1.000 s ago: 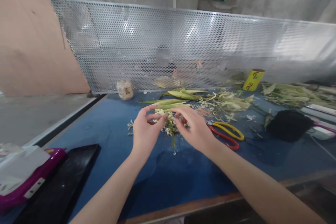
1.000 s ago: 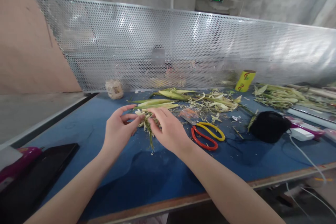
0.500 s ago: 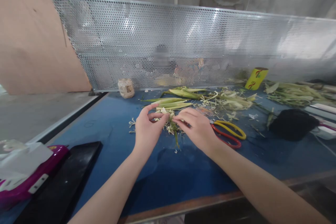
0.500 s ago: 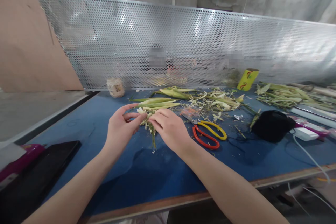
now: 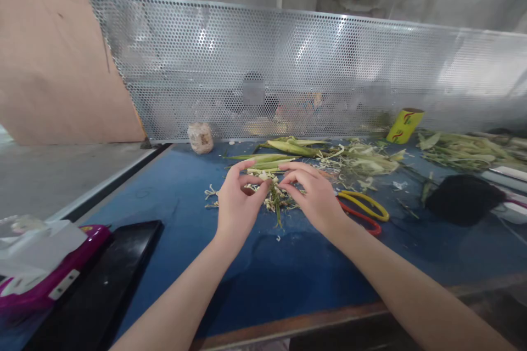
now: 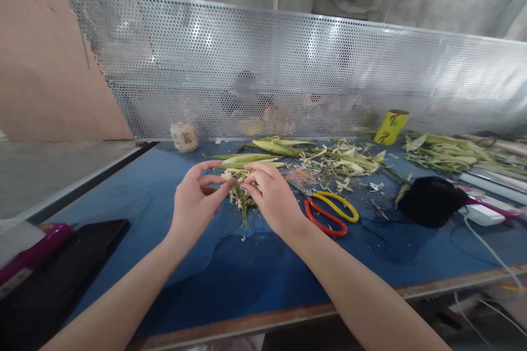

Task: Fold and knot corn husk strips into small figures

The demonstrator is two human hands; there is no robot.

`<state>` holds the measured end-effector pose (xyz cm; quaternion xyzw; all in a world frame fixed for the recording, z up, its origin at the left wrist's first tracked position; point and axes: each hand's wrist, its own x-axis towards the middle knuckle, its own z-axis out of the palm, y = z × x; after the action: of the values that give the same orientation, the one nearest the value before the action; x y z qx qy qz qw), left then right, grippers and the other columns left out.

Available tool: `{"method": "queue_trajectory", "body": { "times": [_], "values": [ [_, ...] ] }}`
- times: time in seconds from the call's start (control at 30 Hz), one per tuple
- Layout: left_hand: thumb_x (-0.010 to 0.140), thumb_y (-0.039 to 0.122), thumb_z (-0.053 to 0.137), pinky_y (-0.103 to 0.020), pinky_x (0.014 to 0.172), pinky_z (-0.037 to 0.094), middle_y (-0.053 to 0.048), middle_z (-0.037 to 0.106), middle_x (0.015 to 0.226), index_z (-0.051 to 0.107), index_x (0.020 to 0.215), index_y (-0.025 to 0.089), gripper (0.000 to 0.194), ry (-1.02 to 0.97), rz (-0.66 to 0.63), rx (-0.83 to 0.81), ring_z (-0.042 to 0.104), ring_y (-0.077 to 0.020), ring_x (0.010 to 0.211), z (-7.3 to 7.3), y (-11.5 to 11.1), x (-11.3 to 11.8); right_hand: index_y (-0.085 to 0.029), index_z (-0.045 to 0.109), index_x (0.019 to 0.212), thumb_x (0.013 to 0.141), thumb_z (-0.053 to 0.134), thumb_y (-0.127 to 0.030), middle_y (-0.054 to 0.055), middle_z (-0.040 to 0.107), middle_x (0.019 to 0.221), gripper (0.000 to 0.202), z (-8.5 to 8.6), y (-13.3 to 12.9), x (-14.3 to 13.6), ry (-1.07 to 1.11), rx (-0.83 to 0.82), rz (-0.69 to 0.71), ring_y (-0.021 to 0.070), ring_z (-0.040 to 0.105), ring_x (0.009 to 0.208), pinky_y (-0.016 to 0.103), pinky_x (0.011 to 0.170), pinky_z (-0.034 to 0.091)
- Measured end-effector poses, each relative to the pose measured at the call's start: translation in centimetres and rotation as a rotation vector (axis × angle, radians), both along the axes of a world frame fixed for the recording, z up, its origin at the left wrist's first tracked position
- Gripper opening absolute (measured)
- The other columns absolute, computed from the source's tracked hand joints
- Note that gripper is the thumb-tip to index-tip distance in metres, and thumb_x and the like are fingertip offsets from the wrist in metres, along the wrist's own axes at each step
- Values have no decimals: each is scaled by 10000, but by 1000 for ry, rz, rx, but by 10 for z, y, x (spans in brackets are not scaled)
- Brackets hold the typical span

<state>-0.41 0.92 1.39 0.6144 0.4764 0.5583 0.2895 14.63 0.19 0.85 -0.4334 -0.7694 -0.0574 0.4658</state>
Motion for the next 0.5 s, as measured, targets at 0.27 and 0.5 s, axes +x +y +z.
{"method": "queue_trajectory", "body": {
  "times": [0.27, 0.5],
  "values": [
    [654, 354, 637, -207, 443, 394, 17, 635, 648, 521, 1022, 187, 420, 0, 7, -15, 453, -63, 394, 1, 0, -1, -200, 572, 709, 778, 571, -178, 42, 653, 973, 72, 3, 1, 4, 53, -13, -21, 169, 602, 920, 338, 811, 463],
    [659, 384, 630, -203, 431, 387, 8, 634, 672, 518, 1037, 189, 439, 2, 7, -14, 441, -57, 388, 1, 3, -2, -212, 580, 690, 764, 587, -188, 17, 665, 928, 77, 6, -1, 6, 65, -66, 9, 163, 604, 905, 326, 799, 461]
  ]
}}
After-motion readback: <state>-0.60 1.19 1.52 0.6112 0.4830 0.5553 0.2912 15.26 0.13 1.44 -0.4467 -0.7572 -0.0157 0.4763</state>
